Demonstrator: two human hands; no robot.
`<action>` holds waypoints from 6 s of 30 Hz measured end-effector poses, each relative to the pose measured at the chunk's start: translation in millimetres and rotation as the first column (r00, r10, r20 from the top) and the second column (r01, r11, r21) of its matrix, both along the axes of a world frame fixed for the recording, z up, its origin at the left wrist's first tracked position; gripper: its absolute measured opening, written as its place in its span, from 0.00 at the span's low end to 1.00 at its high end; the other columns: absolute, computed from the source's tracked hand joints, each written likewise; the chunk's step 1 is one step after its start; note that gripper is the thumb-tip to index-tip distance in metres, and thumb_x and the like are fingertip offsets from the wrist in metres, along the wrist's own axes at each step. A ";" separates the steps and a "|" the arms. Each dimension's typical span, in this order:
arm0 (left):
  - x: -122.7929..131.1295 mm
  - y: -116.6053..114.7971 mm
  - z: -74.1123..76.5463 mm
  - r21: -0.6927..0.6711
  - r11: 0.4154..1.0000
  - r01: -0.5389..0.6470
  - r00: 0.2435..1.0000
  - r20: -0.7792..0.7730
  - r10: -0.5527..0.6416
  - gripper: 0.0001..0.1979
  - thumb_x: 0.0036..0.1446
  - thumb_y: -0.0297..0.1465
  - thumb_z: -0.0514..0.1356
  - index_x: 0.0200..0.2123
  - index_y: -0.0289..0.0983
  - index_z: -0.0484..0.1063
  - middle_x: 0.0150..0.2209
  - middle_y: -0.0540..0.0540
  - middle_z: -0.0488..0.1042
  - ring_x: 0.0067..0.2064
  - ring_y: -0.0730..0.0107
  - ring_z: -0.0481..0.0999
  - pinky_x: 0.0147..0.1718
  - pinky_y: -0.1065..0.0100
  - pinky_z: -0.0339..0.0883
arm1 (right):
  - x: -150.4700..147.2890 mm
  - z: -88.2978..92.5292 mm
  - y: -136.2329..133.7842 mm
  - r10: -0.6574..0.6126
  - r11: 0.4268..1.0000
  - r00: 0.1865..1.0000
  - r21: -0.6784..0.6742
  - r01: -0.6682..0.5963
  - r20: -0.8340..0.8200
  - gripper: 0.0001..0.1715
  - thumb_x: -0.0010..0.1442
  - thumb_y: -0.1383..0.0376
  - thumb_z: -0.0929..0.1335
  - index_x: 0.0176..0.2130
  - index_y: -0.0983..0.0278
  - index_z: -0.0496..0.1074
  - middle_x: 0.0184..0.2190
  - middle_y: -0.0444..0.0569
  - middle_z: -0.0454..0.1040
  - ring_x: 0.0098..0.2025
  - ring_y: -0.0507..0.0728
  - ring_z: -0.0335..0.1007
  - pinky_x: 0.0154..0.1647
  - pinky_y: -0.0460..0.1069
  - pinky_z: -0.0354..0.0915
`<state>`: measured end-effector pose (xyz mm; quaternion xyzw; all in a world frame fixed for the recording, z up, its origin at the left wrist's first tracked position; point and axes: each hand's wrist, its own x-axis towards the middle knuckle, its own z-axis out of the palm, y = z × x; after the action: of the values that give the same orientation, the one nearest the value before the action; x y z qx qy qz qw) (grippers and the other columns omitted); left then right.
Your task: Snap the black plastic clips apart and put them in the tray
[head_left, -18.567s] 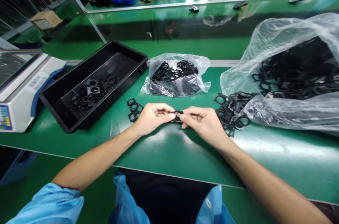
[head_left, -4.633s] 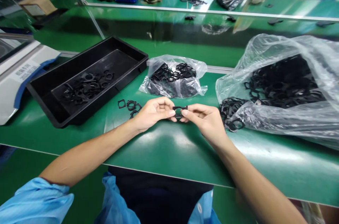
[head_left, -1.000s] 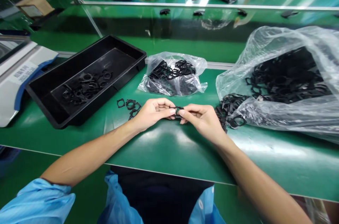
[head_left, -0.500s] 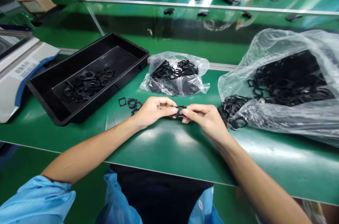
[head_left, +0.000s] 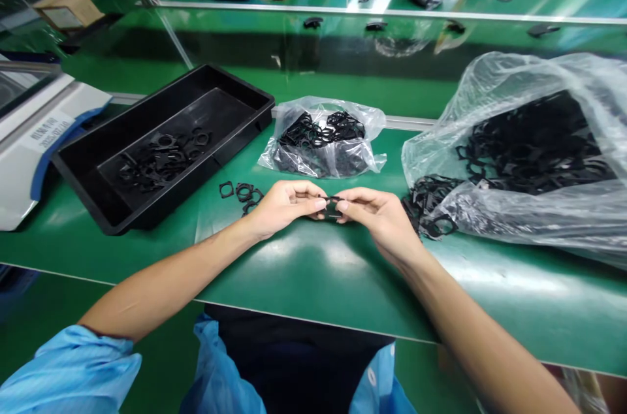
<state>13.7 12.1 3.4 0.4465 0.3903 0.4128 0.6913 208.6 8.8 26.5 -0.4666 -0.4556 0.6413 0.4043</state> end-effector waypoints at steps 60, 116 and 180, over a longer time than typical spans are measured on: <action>7.1 -17.0 -8.6 0.341 0.936 -0.081 0.953 -0.250 0.173 0.12 0.55 0.38 0.68 0.37 0.36 0.76 0.35 0.47 0.79 0.36 0.68 0.79 0.41 0.68 0.73 | 3.4 -12.4 -5.3 0.077 0.969 0.991 0.226 -0.100 0.107 0.11 0.50 0.62 0.74 0.33 0.67 0.80 0.27 0.46 0.77 0.25 0.50 0.68 0.30 0.47 0.68; -40.3 70.1 85.2 0.496 0.440 0.749 0.296 -0.844 0.448 0.16 0.69 0.33 0.48 0.50 0.39 0.73 0.51 0.41 0.75 0.55 0.59 0.74 0.57 0.58 0.66 | 6.2 -22.9 5.1 -0.211 0.618 0.619 0.593 -0.515 0.757 0.18 0.66 0.67 0.60 0.45 0.64 0.78 0.39 0.54 0.83 0.38 0.61 0.80 0.40 0.52 0.72; -105.4 -20.9 6.0 0.598 0.611 0.518 0.267 -0.792 0.549 0.13 0.67 0.37 0.56 0.49 0.38 0.75 0.53 0.37 0.73 0.53 0.56 0.74 0.54 0.52 0.69 | 6.9 -23.6 12.1 -0.072 0.767 0.839 0.567 -0.300 0.540 0.17 0.62 0.59 0.65 0.46 0.64 0.77 0.32 0.52 0.81 0.30 0.59 0.80 0.37 0.55 0.78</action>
<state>-91.7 -8.8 9.4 0.8460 0.5003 0.1833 0.0204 215.5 20.9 2.9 -0.4322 -0.7659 0.3195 0.3529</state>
